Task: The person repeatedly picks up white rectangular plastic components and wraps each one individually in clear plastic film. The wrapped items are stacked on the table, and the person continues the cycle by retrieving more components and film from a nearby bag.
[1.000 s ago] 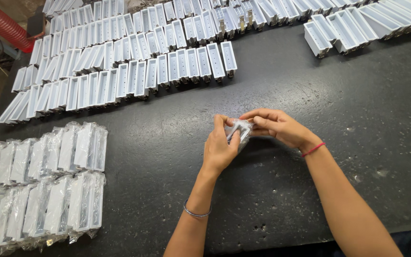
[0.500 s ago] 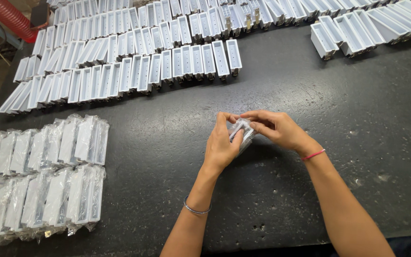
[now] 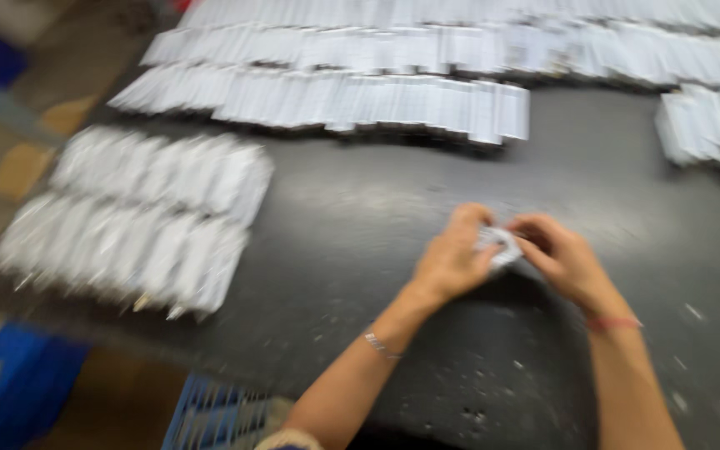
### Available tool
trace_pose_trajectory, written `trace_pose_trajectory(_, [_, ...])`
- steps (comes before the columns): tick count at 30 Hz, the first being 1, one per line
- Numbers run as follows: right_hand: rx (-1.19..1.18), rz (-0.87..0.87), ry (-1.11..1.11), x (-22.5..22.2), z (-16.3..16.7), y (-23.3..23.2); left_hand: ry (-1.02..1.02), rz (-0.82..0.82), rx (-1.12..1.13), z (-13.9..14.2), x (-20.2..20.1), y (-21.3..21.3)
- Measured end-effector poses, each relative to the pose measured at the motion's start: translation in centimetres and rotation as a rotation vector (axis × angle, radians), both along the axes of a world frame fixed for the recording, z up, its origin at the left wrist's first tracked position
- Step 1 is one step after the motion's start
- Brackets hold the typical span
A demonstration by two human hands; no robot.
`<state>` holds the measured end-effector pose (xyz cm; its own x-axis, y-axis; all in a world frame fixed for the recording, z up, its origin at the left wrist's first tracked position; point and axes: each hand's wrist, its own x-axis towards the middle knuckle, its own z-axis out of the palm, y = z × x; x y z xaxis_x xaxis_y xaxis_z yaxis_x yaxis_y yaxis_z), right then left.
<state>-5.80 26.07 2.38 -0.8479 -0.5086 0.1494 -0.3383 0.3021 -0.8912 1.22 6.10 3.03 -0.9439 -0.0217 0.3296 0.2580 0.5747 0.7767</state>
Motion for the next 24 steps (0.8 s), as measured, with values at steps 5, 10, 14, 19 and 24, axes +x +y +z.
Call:
trace_pose_trajectory(5, [-0.054, -0.057, 0.008, -0.6, -2.0, -0.5, 0.019, 0.007, 0.045, -0.6, -0.2, -0.3])
trace_pose_trajectory(10, [-0.195, -0.042, -0.145, 0.2, -1.9, -0.7, -0.002, 0.054, 0.01, -0.1, -0.1, 0.4])
trace_pose_trajectory(14, [-0.273, 0.029, -0.237, 0.9, -0.7, -0.2, -0.033, 0.178, -0.166, 0.3, 0.2, -1.2])
trace_pose_trajectory(19, [-0.155, -0.026, -0.196, 0.2, -1.7, 0.2, 0.015, 0.514, -0.656, -0.4, 0.7, -10.8])
trace_pose_trajectory(24, [-0.068, -0.013, -0.09, -1.2, -3.8, -0.2, 0.095, 0.783, -0.767, -2.3, 4.4, -18.8])
